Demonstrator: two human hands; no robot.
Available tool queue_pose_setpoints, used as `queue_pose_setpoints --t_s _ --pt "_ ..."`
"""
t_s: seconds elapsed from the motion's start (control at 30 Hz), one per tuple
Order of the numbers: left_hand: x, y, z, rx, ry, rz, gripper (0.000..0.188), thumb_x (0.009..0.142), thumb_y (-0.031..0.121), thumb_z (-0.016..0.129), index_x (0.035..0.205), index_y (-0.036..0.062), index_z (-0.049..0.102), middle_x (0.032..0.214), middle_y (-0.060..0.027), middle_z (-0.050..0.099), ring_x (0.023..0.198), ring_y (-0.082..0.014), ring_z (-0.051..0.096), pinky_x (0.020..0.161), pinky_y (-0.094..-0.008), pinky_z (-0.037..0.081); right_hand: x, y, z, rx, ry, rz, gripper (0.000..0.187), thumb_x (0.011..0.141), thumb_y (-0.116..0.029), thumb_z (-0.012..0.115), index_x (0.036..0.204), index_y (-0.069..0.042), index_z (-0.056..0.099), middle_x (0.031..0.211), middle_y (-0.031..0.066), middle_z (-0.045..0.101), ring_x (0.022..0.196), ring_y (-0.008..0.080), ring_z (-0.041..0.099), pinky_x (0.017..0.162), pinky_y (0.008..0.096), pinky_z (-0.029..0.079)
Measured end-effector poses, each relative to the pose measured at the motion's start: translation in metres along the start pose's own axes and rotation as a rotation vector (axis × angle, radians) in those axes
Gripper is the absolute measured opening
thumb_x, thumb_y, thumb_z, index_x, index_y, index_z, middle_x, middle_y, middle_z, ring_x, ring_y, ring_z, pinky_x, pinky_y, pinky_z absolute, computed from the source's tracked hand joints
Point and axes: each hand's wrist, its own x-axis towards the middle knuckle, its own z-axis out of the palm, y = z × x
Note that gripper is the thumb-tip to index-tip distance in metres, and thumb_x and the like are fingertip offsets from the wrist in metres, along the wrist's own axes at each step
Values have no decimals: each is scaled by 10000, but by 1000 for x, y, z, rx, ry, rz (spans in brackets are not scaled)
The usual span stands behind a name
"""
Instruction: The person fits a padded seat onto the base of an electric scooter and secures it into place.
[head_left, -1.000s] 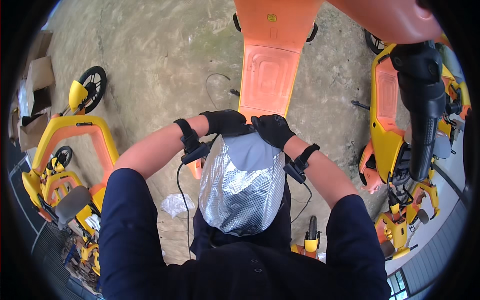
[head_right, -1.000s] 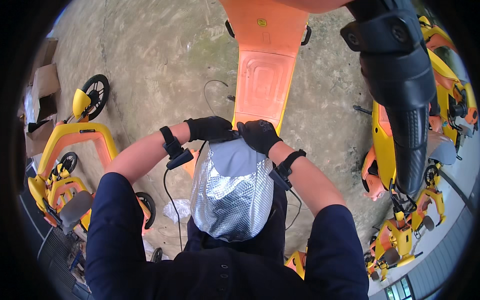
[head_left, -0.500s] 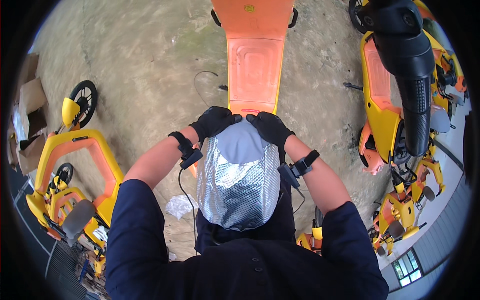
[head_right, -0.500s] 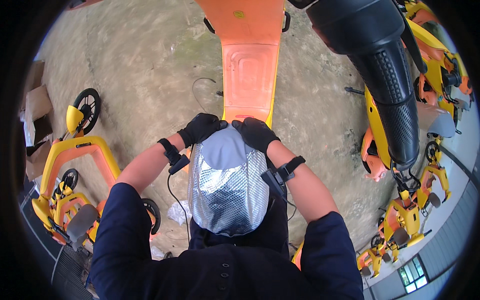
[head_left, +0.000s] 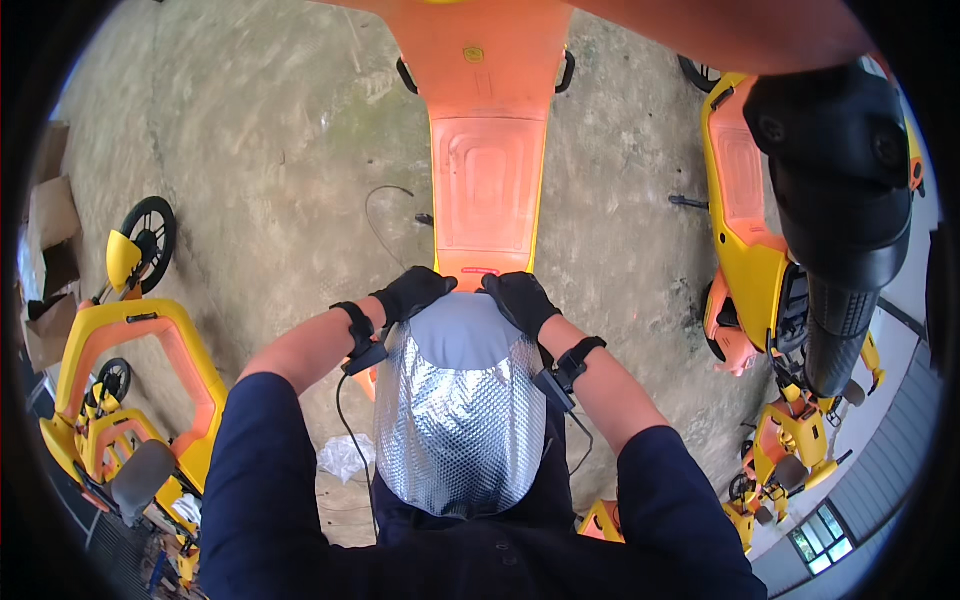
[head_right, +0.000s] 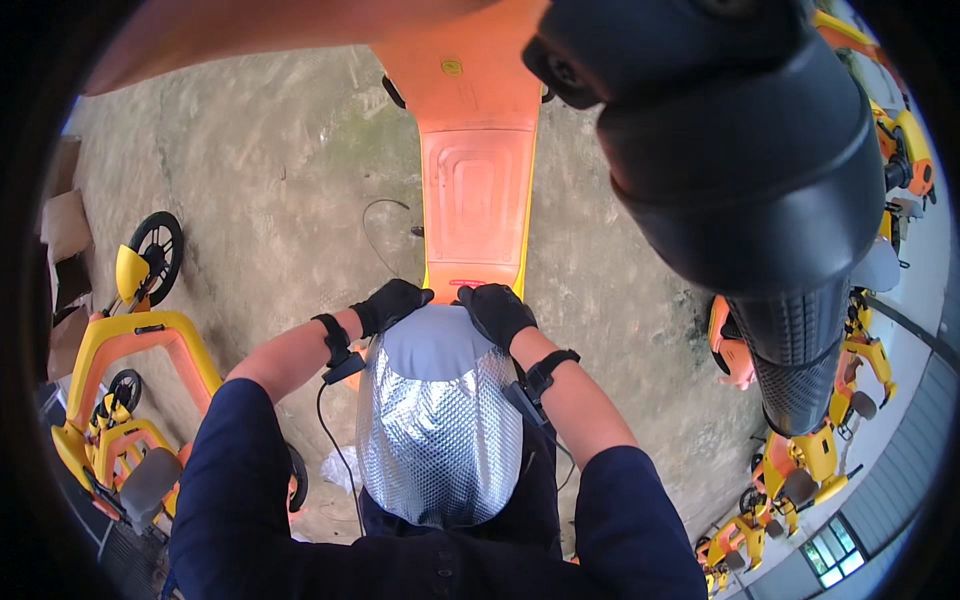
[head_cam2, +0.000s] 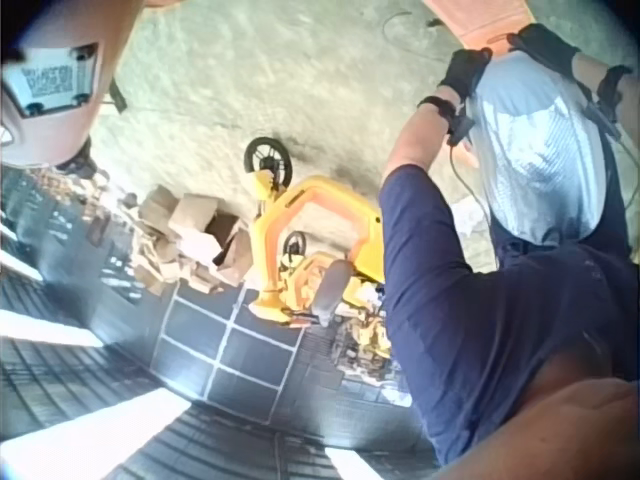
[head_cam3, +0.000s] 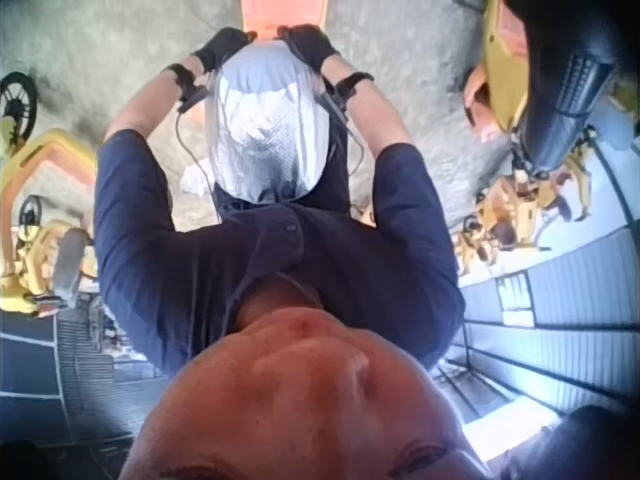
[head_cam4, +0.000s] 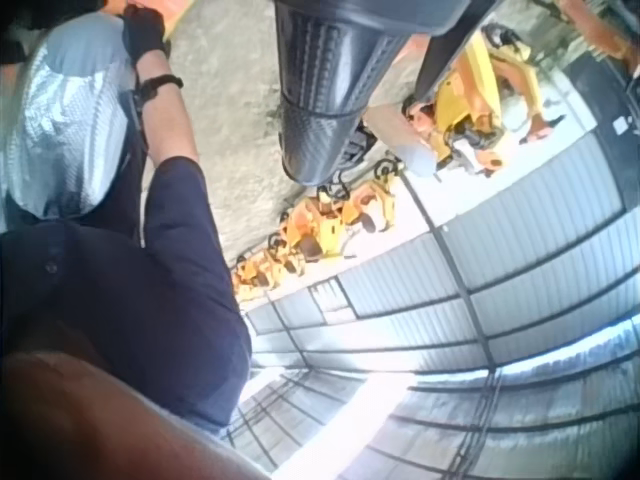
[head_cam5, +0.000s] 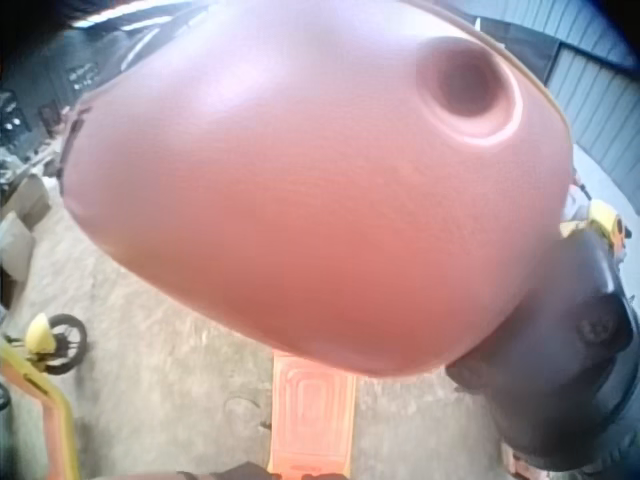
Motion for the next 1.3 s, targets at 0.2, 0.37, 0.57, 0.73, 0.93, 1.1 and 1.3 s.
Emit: queue_pose_setpoints --t_s 0.2,0.37,0.57,0.73,0.93,1.1,1.3 --pt "1 0 -9 141 38 168 534 841 472 432 702 -22 581 723 -246 556 679 -347 516 651 -403 401 8 -4 -17 57 3 27 418 865 -358 372 838 -17 613 812 193 607 793 333 581 729 403 438" --pt "-5 30 -32 242 -97 168 635 855 525 364 661 -44 570 710 -247 563 675 -357 549 618 -401 399 6 -18 -42 72 -106 187 459 861 -418 384 839 -23 618 841 184 609 823 315 574 731 404 439" --pt "14 34 -32 580 -265 360 624 865 526 323 797 -26 605 774 -236 593 742 -382 564 657 -413 427 -54 6 -36 577 271 352 422 789 -357 586 1045 -23 556 1013 225 549 921 300 562 762 381 443" --pt "11 29 -36 588 -332 229 355 791 313 454 713 -6 589 711 -210 568 684 -346 551 608 -402 395 -109 -18 1 531 494 154 239 846 -186 474 970 -1 564 874 215 599 849 356 571 756 384 444" --pt "5 30 -29 750 -190 300 362 810 354 506 725 11 582 684 -182 563 668 -318 555 608 -395 411 -113 -33 16 879 518 395 248 828 -226 505 911 0 565 837 188 580 837 348 528 737 388 411" --pt "-9 25 -45 575 170 350 386 754 337 635 929 -1 570 924 -203 592 824 -325 570 722 -378 447 -123 -32 15 694 589 285 218 814 -206 526 925 -22 559 839 187 574 875 359 509 756 406 402" --pt "-85 -40 -23 -494 -72 -369 685 826 624 347 1267 103 407 1140 -56 512 963 -148 496 835 -346 411 -158 -22 26 770 450 255 249 811 -165 532 1000 -3 535 908 207 584 865 356 550 755 400 436"
